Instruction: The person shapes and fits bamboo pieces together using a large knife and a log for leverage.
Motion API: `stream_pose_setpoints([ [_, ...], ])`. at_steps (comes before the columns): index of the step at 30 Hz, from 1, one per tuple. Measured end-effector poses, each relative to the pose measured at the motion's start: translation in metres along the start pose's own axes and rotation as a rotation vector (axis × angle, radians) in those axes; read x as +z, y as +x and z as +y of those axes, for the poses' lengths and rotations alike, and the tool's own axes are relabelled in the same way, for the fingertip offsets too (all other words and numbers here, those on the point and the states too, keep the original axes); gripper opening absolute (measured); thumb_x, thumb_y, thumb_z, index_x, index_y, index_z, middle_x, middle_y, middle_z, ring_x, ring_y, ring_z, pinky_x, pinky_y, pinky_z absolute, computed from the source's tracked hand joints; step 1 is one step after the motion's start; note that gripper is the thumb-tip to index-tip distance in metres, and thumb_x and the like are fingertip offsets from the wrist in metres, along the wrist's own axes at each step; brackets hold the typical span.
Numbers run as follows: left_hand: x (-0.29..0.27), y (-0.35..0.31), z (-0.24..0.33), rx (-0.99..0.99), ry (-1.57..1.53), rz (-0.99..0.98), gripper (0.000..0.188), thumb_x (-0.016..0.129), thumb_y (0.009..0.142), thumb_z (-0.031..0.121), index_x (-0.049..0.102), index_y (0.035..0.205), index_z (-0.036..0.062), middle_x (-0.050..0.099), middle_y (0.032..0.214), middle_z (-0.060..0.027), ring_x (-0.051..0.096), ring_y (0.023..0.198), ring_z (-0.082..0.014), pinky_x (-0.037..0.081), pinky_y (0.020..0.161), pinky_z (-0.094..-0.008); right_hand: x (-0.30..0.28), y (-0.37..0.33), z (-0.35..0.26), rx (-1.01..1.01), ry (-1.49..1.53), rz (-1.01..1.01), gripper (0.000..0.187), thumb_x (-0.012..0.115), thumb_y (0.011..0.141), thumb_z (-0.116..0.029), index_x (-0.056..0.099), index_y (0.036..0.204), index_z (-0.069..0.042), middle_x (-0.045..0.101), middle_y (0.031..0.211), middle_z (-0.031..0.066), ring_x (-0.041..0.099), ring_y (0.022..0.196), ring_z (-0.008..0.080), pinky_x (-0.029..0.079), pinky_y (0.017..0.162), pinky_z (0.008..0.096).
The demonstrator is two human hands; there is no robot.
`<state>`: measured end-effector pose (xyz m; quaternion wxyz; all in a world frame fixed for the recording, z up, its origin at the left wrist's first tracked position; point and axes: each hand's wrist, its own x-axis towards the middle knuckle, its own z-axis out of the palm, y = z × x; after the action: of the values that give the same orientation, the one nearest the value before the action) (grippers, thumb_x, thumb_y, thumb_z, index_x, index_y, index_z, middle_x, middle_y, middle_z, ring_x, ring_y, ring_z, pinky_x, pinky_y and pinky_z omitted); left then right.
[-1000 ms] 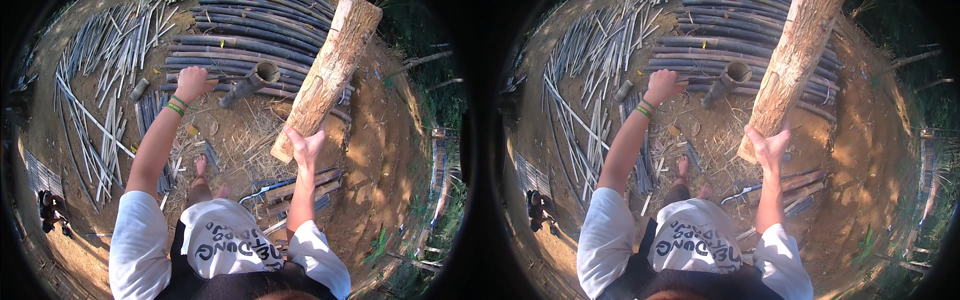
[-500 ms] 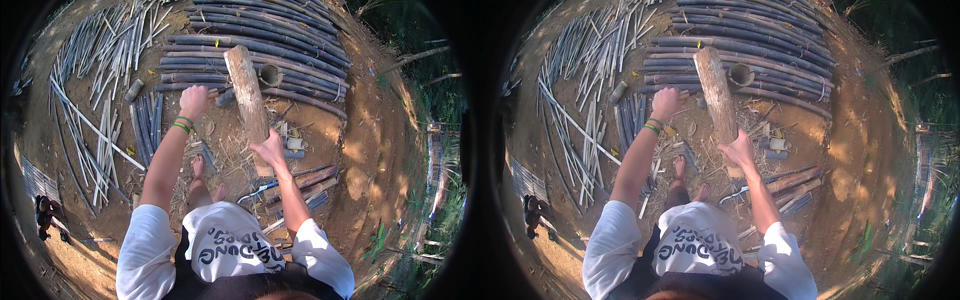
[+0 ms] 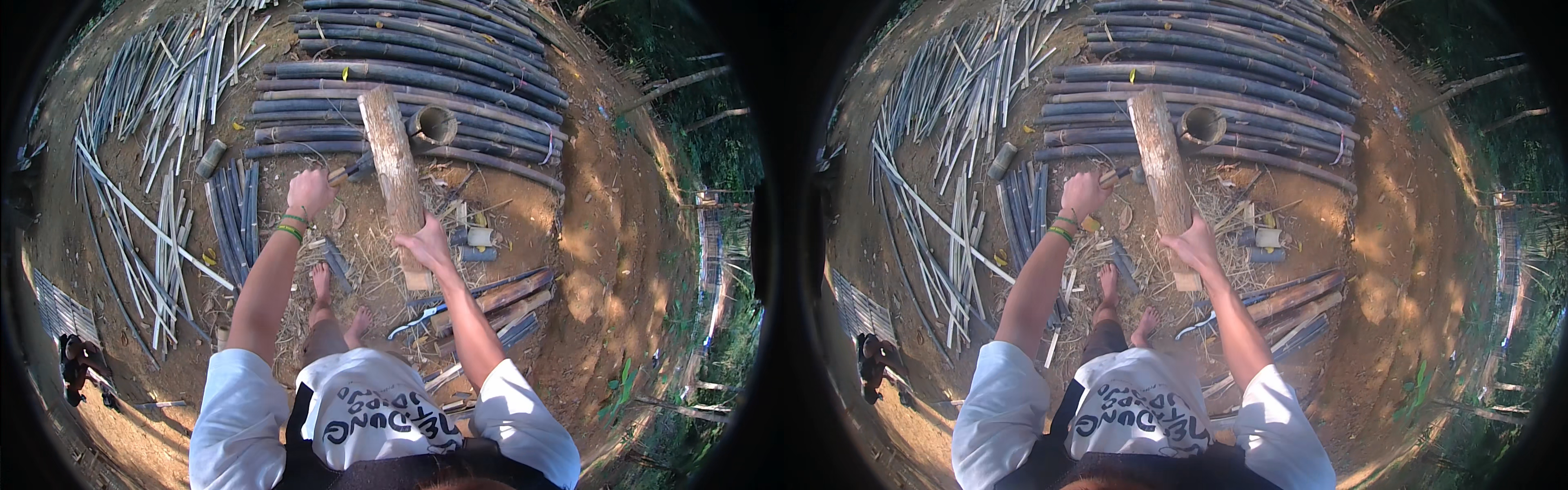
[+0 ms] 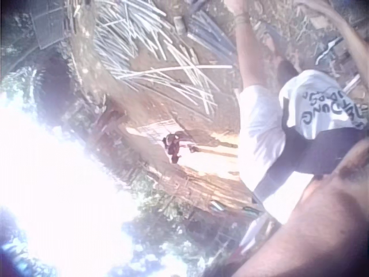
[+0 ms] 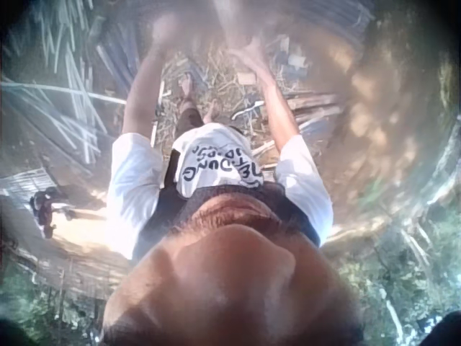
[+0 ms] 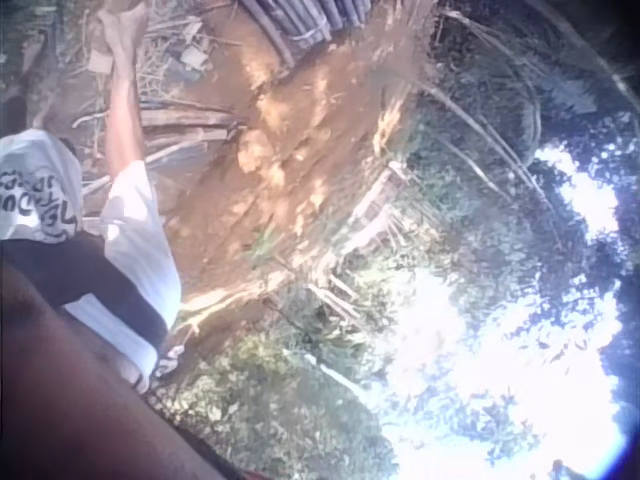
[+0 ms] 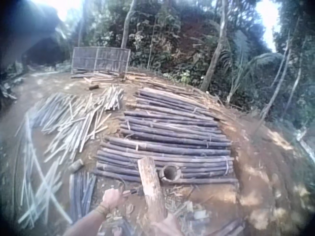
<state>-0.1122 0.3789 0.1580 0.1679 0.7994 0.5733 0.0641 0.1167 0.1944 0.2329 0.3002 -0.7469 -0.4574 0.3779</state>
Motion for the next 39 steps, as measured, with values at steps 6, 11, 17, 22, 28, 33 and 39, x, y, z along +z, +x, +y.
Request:
stream_pose_setpoints([
  [6, -0.011, 0.000, -0.002, 0.072, 0.007, -0.046, 0.032, 0.075, 0.082, 0.040, 0.079, 0.096, 0.0115, 0.075, 0.086, -0.0188, 0.074, 0.083, -0.0382, 0.061, 0.078, -0.0473, -0.018, -0.013, -0.064, -0.302, 0.215, 0.126, 0.072, 0.080, 0.068, -0.016, 0.054, 0.132, 0.006, 0.072, 0.113, 0.0207, 0.070, 0.102, 0.0300, 0.054, 0.093, 0.0410],
  [11, -0.021, 0.009, -0.007, 0.065, 0.032, -0.081, 0.030, 0.076, 0.081, 0.037, 0.079, 0.101, 0.0150, 0.075, 0.092, -0.0182, 0.074, 0.088, -0.0366, 0.060, 0.080, -0.0463, 0.020, -0.001, -0.022, -0.060, -0.088, 0.209, 0.081, 0.083, 0.067, -0.023, 0.050, 0.136, 0.002, 0.071, 0.117, 0.0251, 0.071, 0.106, 0.0407, 0.055, 0.093, 0.0472],
  [17, 0.034, 0.004, -0.021, 0.102, -0.022, -0.011, 0.035, 0.080, 0.080, 0.034, 0.074, 0.111, 0.0170, 0.075, 0.087, -0.0177, 0.073, 0.085, -0.0388, 0.060, 0.077, -0.0492, 0.045, 0.016, 0.037, 0.073, 0.025, 0.038, 0.076, 0.084, 0.065, -0.024, 0.057, 0.132, 0.001, 0.072, 0.117, 0.0237, 0.069, 0.111, 0.0391, 0.053, 0.096, 0.0442],
  [22, 0.026, 0.024, 0.011, 0.074, -0.015, 0.004, 0.033, 0.078, 0.082, 0.040, 0.074, 0.103, 0.0154, 0.075, 0.087, -0.0179, 0.074, 0.085, -0.0381, 0.060, 0.076, -0.0486, 0.031, 0.002, 0.028, 0.049, 0.340, 0.027, 0.061, 0.082, 0.068, -0.015, 0.063, 0.122, 0.004, 0.073, 0.109, 0.0169, 0.070, 0.098, 0.0266, 0.054, 0.088, 0.0379],
  [28, 0.010, 0.062, -0.023, 0.157, 0.071, 0.018, 0.028, 0.075, 0.079, 0.033, 0.078, 0.101, 0.0165, 0.076, 0.090, -0.0180, 0.074, 0.086, -0.0373, 0.061, 0.079, -0.0476, -0.071, -0.029, -0.070, -0.411, 0.460, 0.352, 0.071, 0.084, 0.068, -0.008, 0.056, 0.132, 0.004, 0.068, 0.116, 0.0137, 0.067, 0.105, 0.0240, 0.054, 0.092, 0.0392],
  [33, 0.000, 0.078, -0.030, 0.110, 0.133, -0.013, 0.029, 0.075, 0.080, 0.034, 0.078, 0.102, 0.0150, 0.076, 0.090, -0.0184, 0.074, 0.087, -0.0378, 0.060, 0.080, -0.0483, -0.142, -0.026, -0.124, -0.750, 0.213, 0.536, 0.058, 0.073, 0.076, 0.006, 0.052, 0.130, 0.004, 0.067, 0.103, 0.0122, 0.067, 0.081, 0.0190, 0.057, 0.073, 0.0334],
  [39, 0.001, 0.097, -0.038, 0.153, 0.121, 0.043, 0.032, 0.077, 0.080, 0.037, 0.078, 0.103, 0.0146, 0.075, 0.090, -0.0184, 0.073, 0.088, -0.0384, 0.060, 0.079, -0.0487, -0.042, 0.042, 0.020, -0.311, 0.223, 0.660, 0.071, 0.079, 0.072, -0.002, 0.051, 0.137, 0.001, 0.069, 0.111, 0.0186, 0.070, 0.099, 0.0271, 0.059, 0.089, 0.0423],
])
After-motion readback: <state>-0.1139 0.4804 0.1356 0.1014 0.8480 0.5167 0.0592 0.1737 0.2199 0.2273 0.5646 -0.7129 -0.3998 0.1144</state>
